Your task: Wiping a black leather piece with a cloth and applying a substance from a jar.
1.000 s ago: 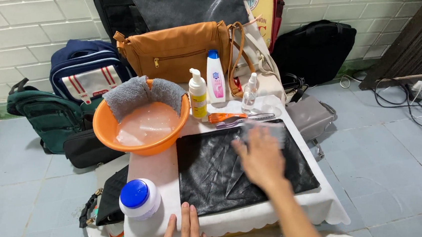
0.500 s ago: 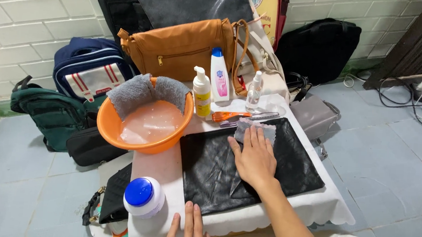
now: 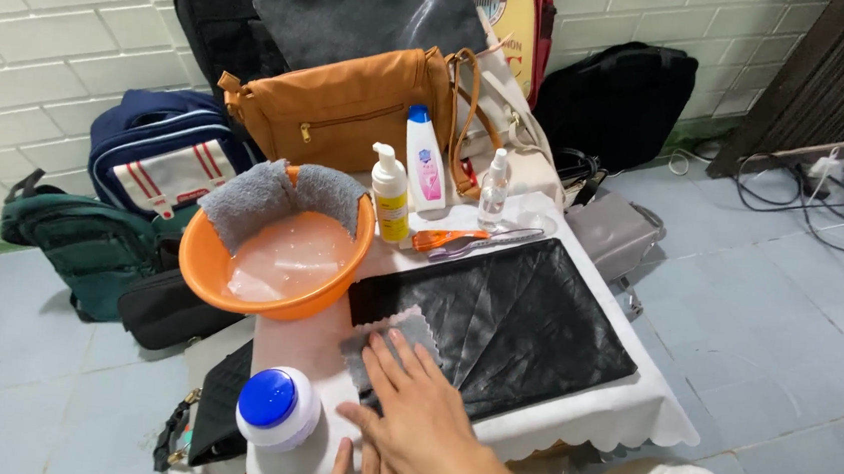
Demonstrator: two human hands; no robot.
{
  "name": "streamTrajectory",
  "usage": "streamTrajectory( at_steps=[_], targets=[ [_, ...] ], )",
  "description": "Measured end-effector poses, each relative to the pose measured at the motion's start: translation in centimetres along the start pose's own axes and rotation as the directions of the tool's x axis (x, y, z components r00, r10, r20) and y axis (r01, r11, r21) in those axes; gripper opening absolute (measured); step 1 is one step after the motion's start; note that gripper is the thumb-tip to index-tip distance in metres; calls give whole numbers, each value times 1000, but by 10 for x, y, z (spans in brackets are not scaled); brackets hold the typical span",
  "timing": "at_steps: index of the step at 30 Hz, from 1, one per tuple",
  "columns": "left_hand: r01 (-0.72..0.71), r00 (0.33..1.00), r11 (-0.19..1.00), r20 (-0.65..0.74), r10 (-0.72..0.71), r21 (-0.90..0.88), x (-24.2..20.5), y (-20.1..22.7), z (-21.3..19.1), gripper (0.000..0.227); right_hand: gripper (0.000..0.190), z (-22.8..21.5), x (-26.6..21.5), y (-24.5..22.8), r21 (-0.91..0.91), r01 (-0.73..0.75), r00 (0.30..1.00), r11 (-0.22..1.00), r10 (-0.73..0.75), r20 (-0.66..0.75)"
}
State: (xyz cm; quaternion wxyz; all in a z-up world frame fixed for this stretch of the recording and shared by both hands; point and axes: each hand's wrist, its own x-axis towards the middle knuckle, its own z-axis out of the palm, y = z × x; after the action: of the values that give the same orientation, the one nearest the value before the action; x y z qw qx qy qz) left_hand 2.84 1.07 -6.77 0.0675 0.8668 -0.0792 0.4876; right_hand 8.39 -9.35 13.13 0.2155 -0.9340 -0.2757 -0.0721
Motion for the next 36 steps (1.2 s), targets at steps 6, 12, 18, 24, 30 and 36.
streamTrajectory(
  at_steps=[6, 12, 18, 24, 30, 36],
  targets=[
    [70, 966, 996, 243, -83, 63, 29, 12, -43, 83, 80, -1, 43, 97, -215, -295, 956, 931, 285, -74],
    [82, 932, 990, 343, -118, 118, 16, 20, -34, 102, 82, 6, 16, 66, -218, -226, 973, 949, 211, -90],
    [67, 980, 998, 188, -63, -12, 14, 11, -23, 87, 66, -22, -54, 35, -20, 2, 995, 1000, 0, 103],
    [182, 926, 982, 344, -158, -39, 13, 8, -36, 93, 69, -41, -6, 141, -259, -241, 969, 935, 217, -119],
    [124, 957, 970, 282, -62, -208, 26, -20, -42, 78, 88, -37, -6, 62, -142, -259, 962, 955, 268, 49],
    [-7, 996, 989, 89, 21, -146, -19, -32, 6, 58, 59, 10, -73, 15, 8, 264, 963, 965, -263, -62]
  ],
)
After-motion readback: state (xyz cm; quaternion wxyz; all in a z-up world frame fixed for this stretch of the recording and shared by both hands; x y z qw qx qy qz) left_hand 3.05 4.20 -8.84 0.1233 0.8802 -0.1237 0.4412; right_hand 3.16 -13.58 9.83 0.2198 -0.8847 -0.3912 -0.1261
